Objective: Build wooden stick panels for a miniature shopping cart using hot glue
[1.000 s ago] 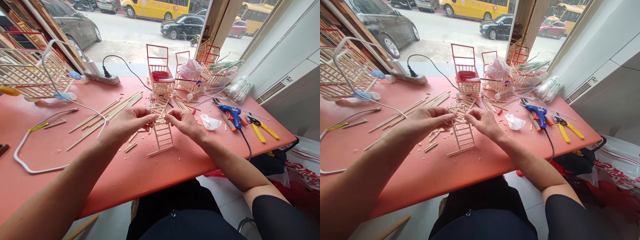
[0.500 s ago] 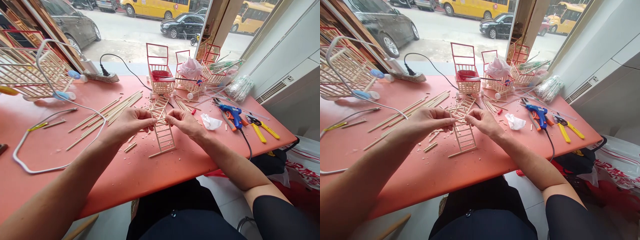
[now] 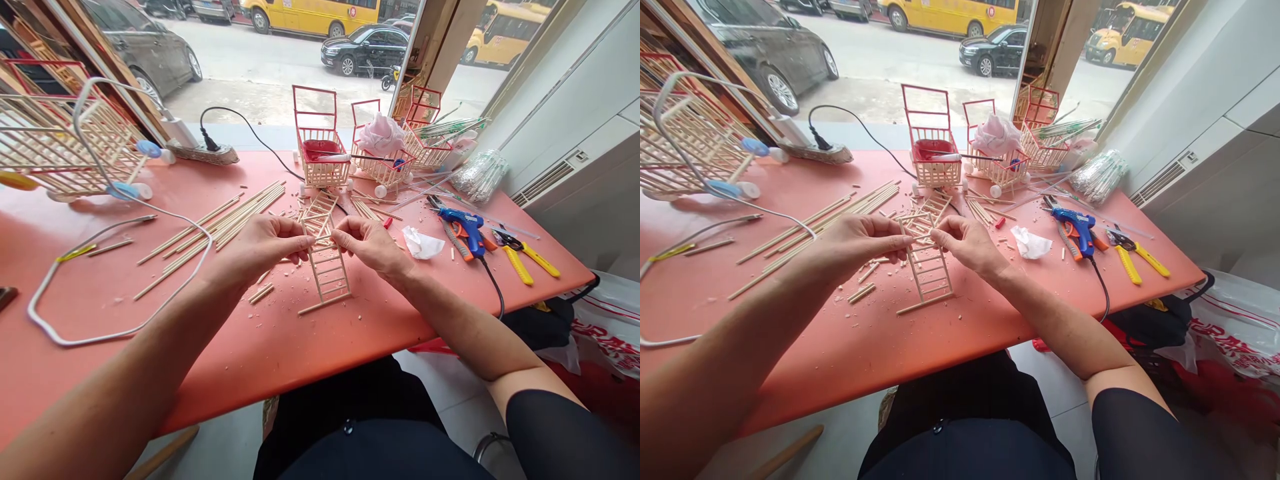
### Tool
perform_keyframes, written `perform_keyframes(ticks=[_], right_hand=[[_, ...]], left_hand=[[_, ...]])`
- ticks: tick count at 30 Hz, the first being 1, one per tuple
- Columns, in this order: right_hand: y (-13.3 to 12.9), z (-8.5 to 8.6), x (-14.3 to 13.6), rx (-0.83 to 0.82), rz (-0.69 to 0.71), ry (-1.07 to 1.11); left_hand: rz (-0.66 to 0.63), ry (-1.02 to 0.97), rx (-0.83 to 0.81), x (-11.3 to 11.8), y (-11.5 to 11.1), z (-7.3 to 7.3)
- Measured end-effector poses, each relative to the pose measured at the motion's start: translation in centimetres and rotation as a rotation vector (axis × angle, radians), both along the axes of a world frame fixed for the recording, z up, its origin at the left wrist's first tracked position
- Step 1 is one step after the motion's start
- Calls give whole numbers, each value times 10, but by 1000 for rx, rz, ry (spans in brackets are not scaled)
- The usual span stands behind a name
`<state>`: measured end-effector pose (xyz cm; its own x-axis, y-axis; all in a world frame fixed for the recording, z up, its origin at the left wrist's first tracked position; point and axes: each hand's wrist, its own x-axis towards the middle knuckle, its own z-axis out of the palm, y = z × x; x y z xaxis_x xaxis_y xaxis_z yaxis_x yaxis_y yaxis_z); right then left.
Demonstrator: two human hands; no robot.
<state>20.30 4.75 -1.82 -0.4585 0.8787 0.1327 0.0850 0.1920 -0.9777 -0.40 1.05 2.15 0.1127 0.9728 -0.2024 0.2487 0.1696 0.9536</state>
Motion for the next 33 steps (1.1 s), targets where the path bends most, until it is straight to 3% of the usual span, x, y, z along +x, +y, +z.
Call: perform_keyframes(ticks=[19,25,33], right_hand=[[1,-4,0,10,-29,0],[6,-2,4,-72,32,-69],[5,6,4,-13,-25,-117]], left_hand=[[36,-6,-13,2,-2,2],[8,-58,-2,-4,3,-4],[-90,-48,13,-11,7,-4]])
